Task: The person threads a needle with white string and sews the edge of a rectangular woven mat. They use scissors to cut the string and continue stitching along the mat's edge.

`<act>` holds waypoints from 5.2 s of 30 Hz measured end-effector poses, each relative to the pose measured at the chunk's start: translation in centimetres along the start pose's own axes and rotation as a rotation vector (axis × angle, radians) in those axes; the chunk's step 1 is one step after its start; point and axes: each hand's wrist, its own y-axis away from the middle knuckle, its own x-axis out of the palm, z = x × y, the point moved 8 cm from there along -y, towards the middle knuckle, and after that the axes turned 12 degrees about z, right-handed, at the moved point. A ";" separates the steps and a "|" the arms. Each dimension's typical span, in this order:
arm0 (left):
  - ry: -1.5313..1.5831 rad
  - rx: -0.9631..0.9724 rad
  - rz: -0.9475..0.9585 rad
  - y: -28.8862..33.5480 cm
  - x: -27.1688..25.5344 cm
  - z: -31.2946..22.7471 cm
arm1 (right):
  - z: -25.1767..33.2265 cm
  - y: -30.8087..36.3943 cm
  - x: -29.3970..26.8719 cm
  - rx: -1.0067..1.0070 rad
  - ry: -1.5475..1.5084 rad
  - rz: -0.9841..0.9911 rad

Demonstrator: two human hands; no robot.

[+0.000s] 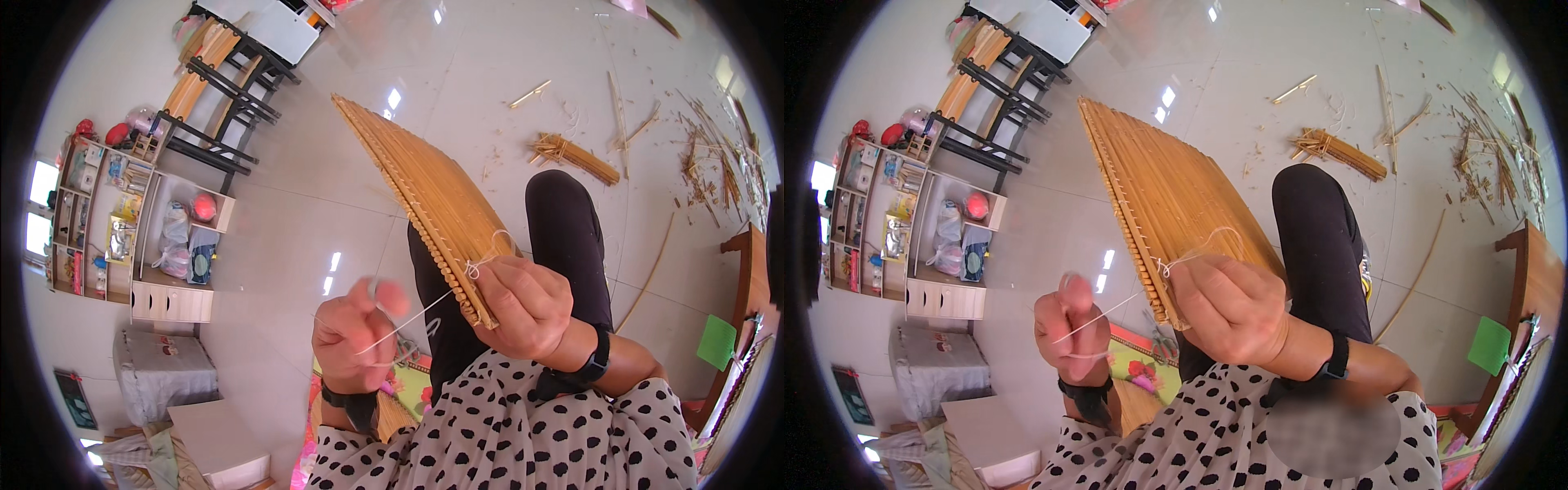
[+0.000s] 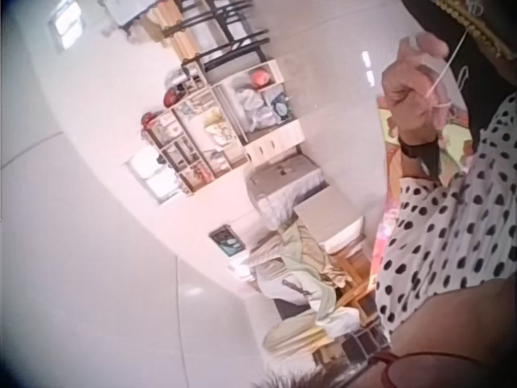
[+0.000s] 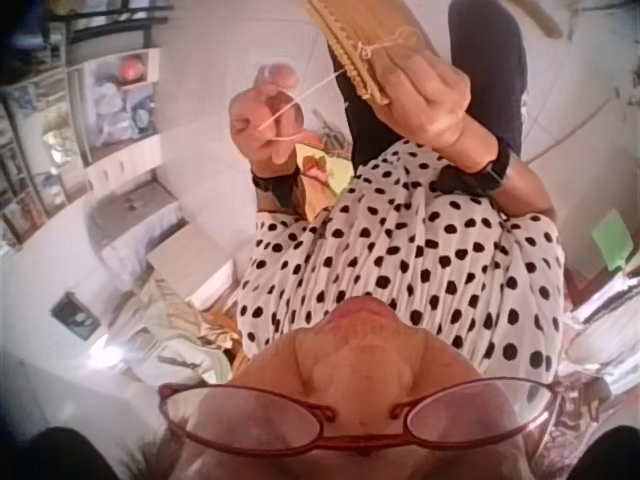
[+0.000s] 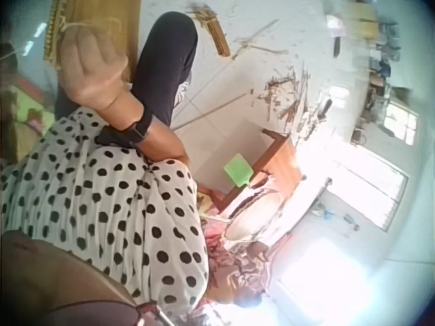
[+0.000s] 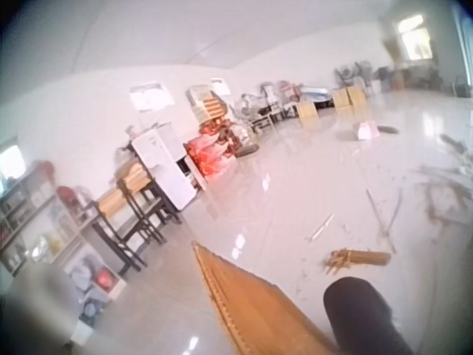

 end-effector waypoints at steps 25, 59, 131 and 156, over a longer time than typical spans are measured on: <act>-0.861 -0.214 -0.499 1.6 -3.0 1.2 | -0.6 0.7 -0.6 0.014 0.045 -0.030; -0.756 -0.430 -0.026 -1.6 -0.4 3.1 | -1.4 1.0 -1.1 0.039 0.046 -0.081; -1.572 0.178 0.039 -9.2 3.9 6.1 | -8.7 0.5 -3.8 0.447 0.041 -0.037; -1.691 0.160 0.136 -8.8 5.7 5.9 | -6.7 1.0 -3.7 0.329 0.086 -0.079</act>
